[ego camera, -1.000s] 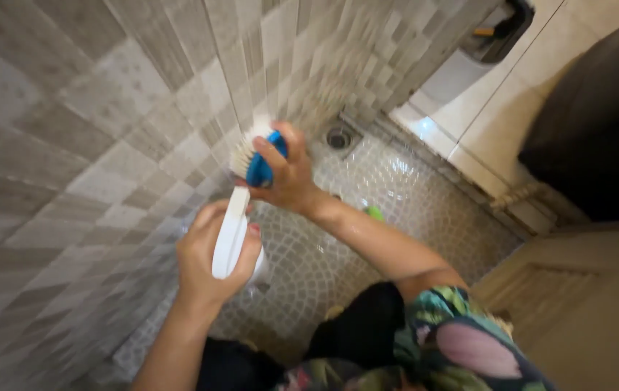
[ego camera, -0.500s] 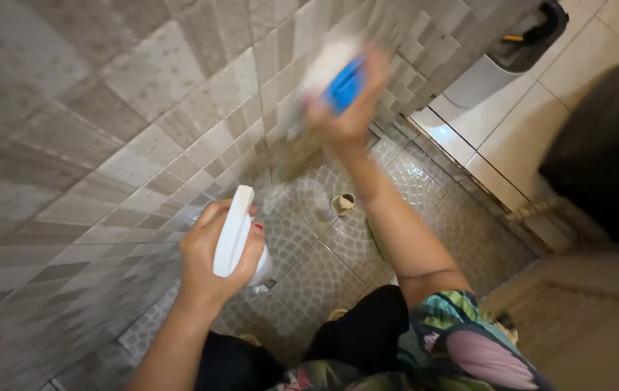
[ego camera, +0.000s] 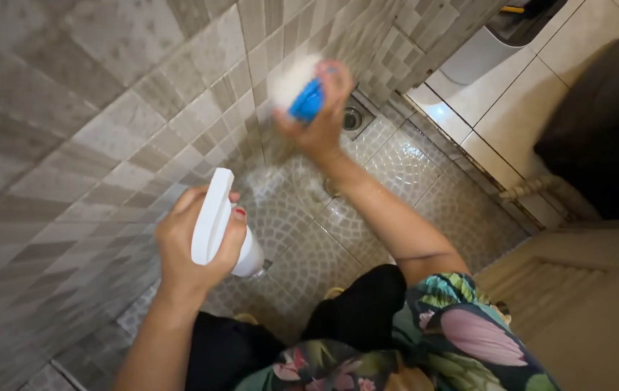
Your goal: Scrubbing bathroom tiles on the wall and floor using a brush, sponge, and cleaning spray.
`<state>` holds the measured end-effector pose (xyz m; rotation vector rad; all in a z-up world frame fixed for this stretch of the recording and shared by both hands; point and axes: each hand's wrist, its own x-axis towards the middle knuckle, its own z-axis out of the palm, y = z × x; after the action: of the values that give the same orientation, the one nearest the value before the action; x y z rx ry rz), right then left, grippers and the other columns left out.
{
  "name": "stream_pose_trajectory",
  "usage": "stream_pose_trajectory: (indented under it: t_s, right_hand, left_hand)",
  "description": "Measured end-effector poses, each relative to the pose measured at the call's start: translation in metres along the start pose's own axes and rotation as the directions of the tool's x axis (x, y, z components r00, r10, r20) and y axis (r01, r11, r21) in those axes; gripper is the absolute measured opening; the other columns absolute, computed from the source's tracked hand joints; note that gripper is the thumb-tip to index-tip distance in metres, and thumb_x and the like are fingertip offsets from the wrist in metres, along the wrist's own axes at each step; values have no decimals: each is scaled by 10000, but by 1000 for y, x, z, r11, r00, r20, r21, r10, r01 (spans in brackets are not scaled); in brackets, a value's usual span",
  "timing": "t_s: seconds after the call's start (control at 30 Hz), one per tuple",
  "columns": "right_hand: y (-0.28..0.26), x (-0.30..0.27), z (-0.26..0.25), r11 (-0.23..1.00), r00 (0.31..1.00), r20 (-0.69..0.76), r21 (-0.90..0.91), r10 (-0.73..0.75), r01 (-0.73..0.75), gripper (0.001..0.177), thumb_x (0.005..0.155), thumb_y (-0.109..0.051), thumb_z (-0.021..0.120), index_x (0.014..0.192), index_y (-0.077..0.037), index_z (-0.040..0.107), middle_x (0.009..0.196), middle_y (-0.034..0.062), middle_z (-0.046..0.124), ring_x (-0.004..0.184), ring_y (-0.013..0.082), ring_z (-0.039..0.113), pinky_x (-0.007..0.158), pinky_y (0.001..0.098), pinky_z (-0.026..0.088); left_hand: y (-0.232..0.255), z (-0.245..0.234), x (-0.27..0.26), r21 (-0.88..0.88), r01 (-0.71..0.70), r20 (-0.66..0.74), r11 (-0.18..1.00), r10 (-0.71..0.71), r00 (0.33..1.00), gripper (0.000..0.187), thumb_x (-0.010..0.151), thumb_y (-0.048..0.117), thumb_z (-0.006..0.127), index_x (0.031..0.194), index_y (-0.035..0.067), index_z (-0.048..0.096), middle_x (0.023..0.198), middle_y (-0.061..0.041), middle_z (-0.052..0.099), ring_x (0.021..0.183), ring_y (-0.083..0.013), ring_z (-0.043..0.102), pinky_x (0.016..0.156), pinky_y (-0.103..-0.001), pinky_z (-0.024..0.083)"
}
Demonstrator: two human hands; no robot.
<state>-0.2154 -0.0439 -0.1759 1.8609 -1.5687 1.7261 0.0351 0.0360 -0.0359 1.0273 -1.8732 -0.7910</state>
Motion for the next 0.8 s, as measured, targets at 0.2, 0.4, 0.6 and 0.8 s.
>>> stream_pose_trajectory:
  t_s: [0.2, 0.4, 0.6, 0.8]
  right_hand:
    - [21, 4, 8, 853, 864, 123, -143, -488, 502, 768, 782, -456, 912, 1380, -301, 456, 1304, 138, 515, 1227, 380, 501, 1091, 513, 436]
    - [73, -1, -2, 955, 934, -204, 15, 293, -296, 701, 1025, -408, 776, 1523, -92, 397, 1391, 163, 497, 1292, 375, 552, 1156, 529, 469]
    - [62, -26, 8, 915, 904, 196, -61, -380, 398, 813, 757, -528, 882, 1385, -220, 466, 1342, 168, 490, 1258, 401, 478, 1085, 528, 433]
    - [183, -35, -17, 781, 739, -259, 132, 622, -611, 855, 939, -447, 796, 1523, -17, 345, 1483, 226, 472, 1354, 339, 490, 1154, 463, 395]
  left_hand:
    - [-1, 4, 7, 29, -79, -12, 996, 79, 997, 218, 816, 69, 716, 1026, 10, 725, 1023, -143, 729, 895, -278, 738, 795, -355, 581]
    - [-3, 10, 9, 24, 8, 30, 1000, -8, 1000, 225, 788, 56, 676, 1000, 8, 732, 1012, -118, 752, 842, -246, 748, 759, -342, 595]
    - [-20, 19, 14, -20, -42, 50, 999, 43, 998, 167, 825, 81, 686, 978, 25, 722, 1009, -129, 738, 873, -271, 741, 801, -362, 590]
    - [-26, 18, 10, 32, -8, 38, 999, 7, 999, 151, 834, 116, 726, 952, 21, 718, 960, -153, 710, 802, -284, 721, 713, -361, 564]
